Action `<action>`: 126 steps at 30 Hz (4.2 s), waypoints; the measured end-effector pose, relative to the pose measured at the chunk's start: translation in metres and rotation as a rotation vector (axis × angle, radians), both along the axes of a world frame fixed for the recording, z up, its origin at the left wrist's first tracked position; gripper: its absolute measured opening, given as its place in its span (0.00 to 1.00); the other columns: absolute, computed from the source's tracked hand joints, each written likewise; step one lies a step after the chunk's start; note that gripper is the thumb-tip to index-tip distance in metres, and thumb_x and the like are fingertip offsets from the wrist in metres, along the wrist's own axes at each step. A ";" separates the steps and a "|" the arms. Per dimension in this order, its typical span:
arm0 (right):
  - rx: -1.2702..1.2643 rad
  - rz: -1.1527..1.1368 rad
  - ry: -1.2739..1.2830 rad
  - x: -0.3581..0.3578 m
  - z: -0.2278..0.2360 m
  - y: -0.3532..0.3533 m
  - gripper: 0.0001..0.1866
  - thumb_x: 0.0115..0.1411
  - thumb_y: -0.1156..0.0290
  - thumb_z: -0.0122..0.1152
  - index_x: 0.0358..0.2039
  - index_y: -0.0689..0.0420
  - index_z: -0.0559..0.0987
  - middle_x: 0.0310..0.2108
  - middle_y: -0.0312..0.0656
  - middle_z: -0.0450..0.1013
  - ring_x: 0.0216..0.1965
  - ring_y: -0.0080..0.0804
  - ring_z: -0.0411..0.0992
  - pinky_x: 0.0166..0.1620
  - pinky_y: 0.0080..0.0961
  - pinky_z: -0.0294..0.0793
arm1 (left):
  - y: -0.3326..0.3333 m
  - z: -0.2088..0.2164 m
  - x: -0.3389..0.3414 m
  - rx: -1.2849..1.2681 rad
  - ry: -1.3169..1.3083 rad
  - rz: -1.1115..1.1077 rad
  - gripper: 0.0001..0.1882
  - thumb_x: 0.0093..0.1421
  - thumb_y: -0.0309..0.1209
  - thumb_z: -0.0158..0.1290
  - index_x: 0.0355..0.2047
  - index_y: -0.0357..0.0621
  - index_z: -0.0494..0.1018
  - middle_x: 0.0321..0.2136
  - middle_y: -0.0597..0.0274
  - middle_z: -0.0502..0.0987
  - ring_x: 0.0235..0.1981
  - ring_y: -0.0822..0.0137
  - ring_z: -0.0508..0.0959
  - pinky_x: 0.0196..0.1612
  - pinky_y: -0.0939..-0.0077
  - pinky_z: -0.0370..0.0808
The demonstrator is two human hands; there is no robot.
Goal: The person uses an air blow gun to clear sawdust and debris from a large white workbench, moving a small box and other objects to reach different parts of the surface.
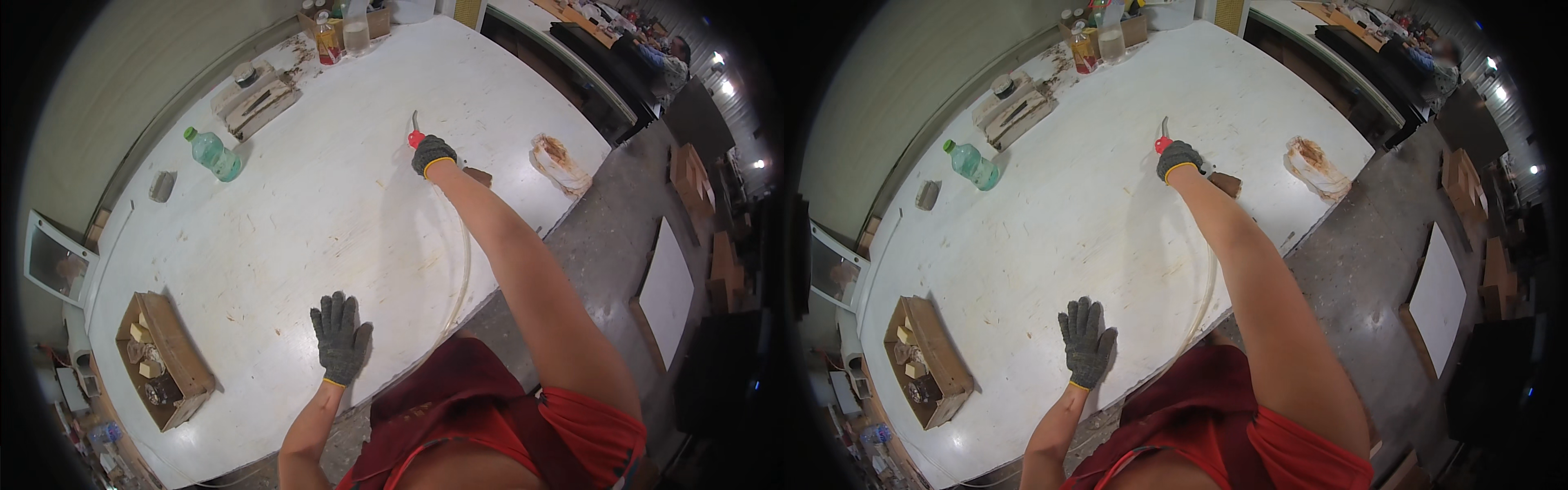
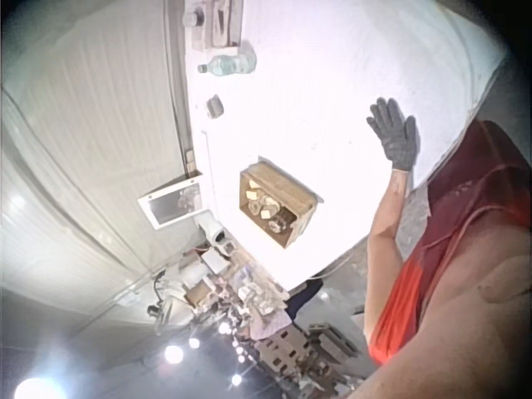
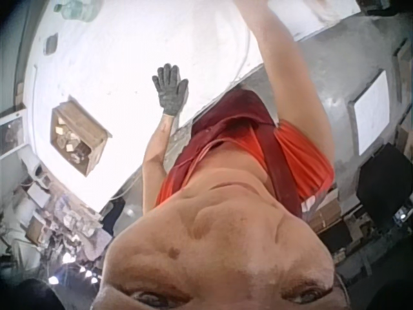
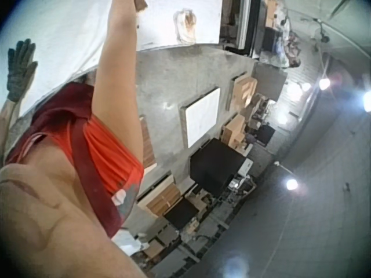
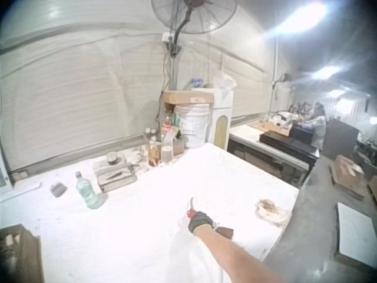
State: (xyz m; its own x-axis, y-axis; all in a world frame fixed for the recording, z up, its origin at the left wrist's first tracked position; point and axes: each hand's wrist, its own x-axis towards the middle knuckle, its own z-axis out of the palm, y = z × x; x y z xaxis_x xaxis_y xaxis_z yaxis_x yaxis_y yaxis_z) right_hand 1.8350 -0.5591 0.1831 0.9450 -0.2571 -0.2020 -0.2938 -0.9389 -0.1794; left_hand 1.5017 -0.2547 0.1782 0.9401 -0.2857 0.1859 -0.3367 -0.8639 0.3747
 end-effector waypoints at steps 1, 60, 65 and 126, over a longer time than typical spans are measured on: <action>-0.014 0.023 0.007 0.003 0.003 0.003 0.18 0.51 0.68 0.55 0.44 0.57 0.76 0.46 0.50 0.74 0.50 0.45 0.72 0.50 0.38 0.72 | -0.002 0.000 0.002 0.006 -0.007 0.014 0.30 0.55 0.41 0.55 0.57 0.42 0.65 0.61 0.47 0.60 0.63 0.45 0.56 0.65 0.45 0.44; 0.019 0.156 -0.252 -0.357 0.027 -0.146 0.22 0.48 0.73 0.52 0.47 0.60 0.69 0.39 0.53 0.71 0.41 0.52 0.72 0.43 0.45 0.72 | -0.116 -0.019 0.102 -0.185 -0.105 -0.178 0.31 0.57 0.39 0.55 0.59 0.43 0.63 0.58 0.52 0.65 0.62 0.50 0.59 0.66 0.53 0.47; 0.110 0.104 -0.019 -0.283 0.053 -0.178 0.16 0.49 0.73 0.51 0.40 0.60 0.70 0.38 0.57 0.72 0.41 0.55 0.72 0.43 0.46 0.71 | -0.167 -0.025 0.129 -0.196 -0.161 -0.199 0.36 0.55 0.46 0.57 0.61 0.42 0.60 0.60 0.49 0.62 0.62 0.49 0.59 0.66 0.50 0.46; -0.223 0.669 -0.108 0.231 0.029 0.179 0.16 0.54 0.66 0.54 0.41 0.61 0.76 0.43 0.53 0.75 0.46 0.47 0.74 0.48 0.38 0.73 | -0.054 -0.021 0.287 -0.615 -0.336 0.785 0.33 0.56 0.33 0.53 0.61 0.36 0.57 0.58 0.46 0.63 0.62 0.49 0.59 0.66 0.55 0.47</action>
